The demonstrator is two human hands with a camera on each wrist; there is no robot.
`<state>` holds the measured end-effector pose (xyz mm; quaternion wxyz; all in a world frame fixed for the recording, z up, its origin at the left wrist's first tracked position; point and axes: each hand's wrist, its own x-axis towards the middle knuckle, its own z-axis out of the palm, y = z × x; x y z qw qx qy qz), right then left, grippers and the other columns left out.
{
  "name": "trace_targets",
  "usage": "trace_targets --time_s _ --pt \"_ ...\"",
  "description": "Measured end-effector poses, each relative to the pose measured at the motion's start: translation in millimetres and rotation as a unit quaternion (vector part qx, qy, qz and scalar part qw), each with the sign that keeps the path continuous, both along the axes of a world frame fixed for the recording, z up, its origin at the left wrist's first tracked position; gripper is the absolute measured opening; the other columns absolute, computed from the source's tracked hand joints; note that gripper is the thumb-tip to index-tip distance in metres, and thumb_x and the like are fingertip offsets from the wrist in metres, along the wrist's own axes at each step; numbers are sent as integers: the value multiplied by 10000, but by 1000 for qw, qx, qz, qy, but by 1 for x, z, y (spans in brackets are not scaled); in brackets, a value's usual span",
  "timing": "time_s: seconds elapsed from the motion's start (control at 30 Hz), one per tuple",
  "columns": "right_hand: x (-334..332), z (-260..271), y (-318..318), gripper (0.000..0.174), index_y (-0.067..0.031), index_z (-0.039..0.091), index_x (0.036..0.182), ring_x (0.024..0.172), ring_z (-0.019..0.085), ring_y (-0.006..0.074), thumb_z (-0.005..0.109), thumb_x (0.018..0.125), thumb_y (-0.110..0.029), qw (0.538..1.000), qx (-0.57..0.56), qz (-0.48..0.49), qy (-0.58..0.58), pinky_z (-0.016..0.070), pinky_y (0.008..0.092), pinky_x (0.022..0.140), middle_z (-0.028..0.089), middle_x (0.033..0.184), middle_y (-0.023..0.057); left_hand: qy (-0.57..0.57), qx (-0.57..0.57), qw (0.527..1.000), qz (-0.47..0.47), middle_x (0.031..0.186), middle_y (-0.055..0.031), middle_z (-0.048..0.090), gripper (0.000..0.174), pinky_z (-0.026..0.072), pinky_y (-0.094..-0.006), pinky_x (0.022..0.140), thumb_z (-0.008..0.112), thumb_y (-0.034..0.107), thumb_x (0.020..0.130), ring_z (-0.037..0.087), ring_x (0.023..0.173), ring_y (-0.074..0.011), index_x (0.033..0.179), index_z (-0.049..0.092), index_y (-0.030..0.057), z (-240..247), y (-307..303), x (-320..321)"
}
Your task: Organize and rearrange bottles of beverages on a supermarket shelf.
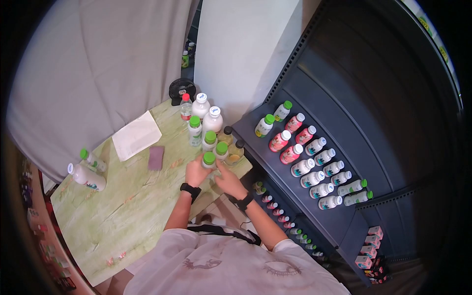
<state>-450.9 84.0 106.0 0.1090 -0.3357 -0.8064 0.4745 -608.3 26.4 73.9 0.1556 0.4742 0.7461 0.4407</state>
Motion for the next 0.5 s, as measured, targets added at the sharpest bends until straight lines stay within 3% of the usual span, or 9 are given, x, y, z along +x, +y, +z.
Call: trace_targets --time_s 0.1,0.5 --pt "2 -4 -2 690 -37 285 1516 1300 488 376 533 884 -162 1000 18 3 3 380 373 1072 486 1391 289 -46 -44 998 -4 1013 -231 695 707 544 -395 803 855 200 638 689 937 -360 1264 589 3 -1 5 -6" --pt "20 -15 1 670 -46 306 1508 1307 491 355 551 901 -189 1000 12 16 9 383 368 1073 496 1397 267 -41 -2 999 23 1048 -210 700 712 535 -385 828 872 161 637 688 996 -333 1269 583 6 -9 15 -20"
